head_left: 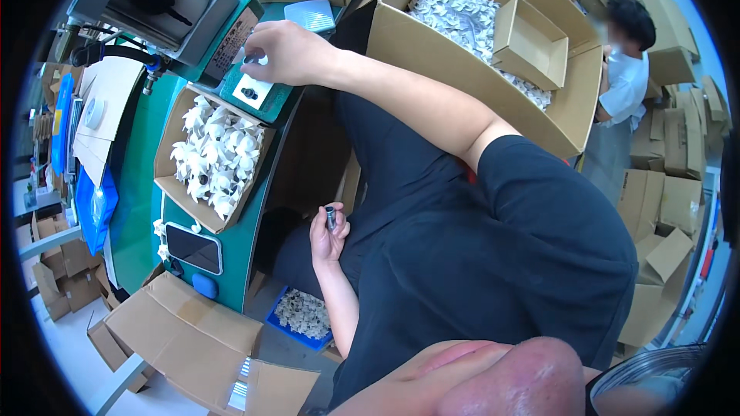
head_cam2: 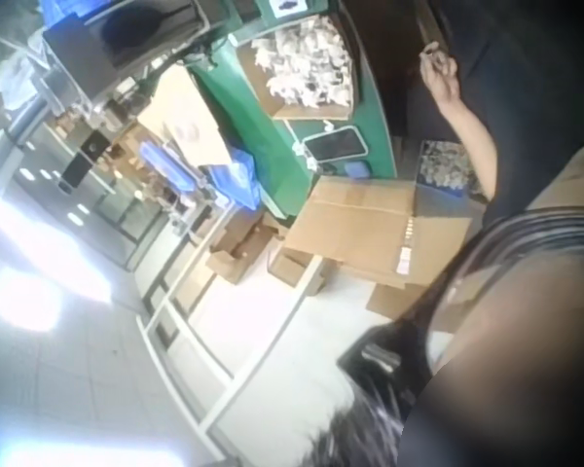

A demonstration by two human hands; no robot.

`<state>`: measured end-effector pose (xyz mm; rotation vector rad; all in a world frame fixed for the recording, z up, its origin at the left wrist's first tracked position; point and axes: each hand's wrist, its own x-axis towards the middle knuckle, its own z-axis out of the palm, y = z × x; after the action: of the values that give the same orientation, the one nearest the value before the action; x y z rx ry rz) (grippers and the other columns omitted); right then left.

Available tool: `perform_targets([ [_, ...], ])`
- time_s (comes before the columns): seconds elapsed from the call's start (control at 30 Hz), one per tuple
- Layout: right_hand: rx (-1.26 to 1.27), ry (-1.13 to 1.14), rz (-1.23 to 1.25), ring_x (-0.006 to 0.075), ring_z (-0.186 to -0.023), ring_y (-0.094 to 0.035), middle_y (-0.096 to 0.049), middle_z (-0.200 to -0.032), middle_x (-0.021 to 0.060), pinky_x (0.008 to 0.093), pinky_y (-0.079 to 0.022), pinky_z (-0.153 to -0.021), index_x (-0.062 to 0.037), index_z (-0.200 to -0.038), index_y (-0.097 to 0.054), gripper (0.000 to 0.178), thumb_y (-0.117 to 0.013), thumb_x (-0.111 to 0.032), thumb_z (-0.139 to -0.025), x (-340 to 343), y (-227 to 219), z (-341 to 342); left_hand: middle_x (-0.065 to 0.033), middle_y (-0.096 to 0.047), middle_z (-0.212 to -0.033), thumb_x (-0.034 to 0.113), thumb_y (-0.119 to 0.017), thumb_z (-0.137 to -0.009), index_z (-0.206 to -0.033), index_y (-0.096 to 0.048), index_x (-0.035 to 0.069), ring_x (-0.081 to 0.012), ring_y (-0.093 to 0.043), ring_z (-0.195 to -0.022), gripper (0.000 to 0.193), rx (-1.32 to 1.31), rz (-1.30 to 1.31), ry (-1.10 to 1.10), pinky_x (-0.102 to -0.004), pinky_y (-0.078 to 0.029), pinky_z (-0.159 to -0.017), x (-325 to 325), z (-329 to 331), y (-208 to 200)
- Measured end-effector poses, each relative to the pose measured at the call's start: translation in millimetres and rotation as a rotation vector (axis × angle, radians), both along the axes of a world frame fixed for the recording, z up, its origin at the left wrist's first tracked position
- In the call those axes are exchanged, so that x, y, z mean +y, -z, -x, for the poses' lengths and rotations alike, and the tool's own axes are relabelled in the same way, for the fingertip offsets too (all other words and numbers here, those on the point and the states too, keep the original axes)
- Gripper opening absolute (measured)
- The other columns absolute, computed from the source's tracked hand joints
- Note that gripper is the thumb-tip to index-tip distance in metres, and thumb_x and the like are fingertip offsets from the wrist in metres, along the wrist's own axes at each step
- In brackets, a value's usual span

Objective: Manual assembly and packing of small electronic components into trays and boxes.

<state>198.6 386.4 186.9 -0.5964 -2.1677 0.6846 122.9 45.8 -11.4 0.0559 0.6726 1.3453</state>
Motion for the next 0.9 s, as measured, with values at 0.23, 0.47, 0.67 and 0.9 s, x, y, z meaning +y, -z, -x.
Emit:
perform_targets([
  [0.23,-0.09,-0.078,0.139,0.0251,-0.09,-0.07,-0.069,-0.098,0.0114,0.0361,-0.057,-0.081,-0.0025,-0.104,-0.076,0.032,-0.078,-0.03,-0.088,-0.8,-10.4,-9.8,-0.004,-0.061,-0.077,0.033,-0.048,-0.111,-0.117,-0.064,-0.007,-0.0075,-0.046,-0.056,0.043,0.1,0.112,0.043,-0.0235,-0.035,-0.051,15.1,4.1,8.9],
  [0.47,-0.234,0.004,0.208,0.0221,-0.088,-0.07,-0.068,-0.097,0.0121,0.0336,-0.057,-0.079,-0.0008,-0.109,-0.076,0.035,-0.078,-0.03,-0.09,-8.3,-17.0,-17.2,-0.0036,-0.061,-0.077,0.031,-0.049,-0.111,-0.118,-0.065,-0.006,-0.0069,-0.048,-0.056,0.041,0.172,0.187,0.067,-0.0233,-0.036,-0.052,26.6,4.7,15.2],
  [0.67,-0.24,-0.06,0.186,0.0257,-0.088,-0.071,-0.071,-0.1,0.0114,0.0363,-0.056,-0.08,-0.0023,-0.105,-0.076,0.035,-0.078,-0.033,-0.089,-1.7,-24.5,-10.6,-0.0035,-0.062,-0.079,0.029,-0.05,-0.11,-0.117,-0.065,-0.006,-0.0063,-0.049,-0.057,0.039,0.161,0.168,0.088,-0.0227,-0.037,-0.052,36.2,5.8,14.3],
  [0.9,-0.085,0.015,-0.071,0.0224,-0.083,-0.071,-0.071,-0.097,0.0098,0.0334,-0.056,-0.073,-0.003,-0.106,-0.076,0.034,-0.08,-0.032,-0.088,-9.0,3.5,-8.9,-0.0028,-0.064,-0.08,0.032,-0.051,-0.11,-0.119,-0.065,-0.005,-0.0062,-0.049,-0.057,0.04,0.17,0.144,0.093,-0.023,-0.037,-0.053,36.1,7.4,16.3],
])
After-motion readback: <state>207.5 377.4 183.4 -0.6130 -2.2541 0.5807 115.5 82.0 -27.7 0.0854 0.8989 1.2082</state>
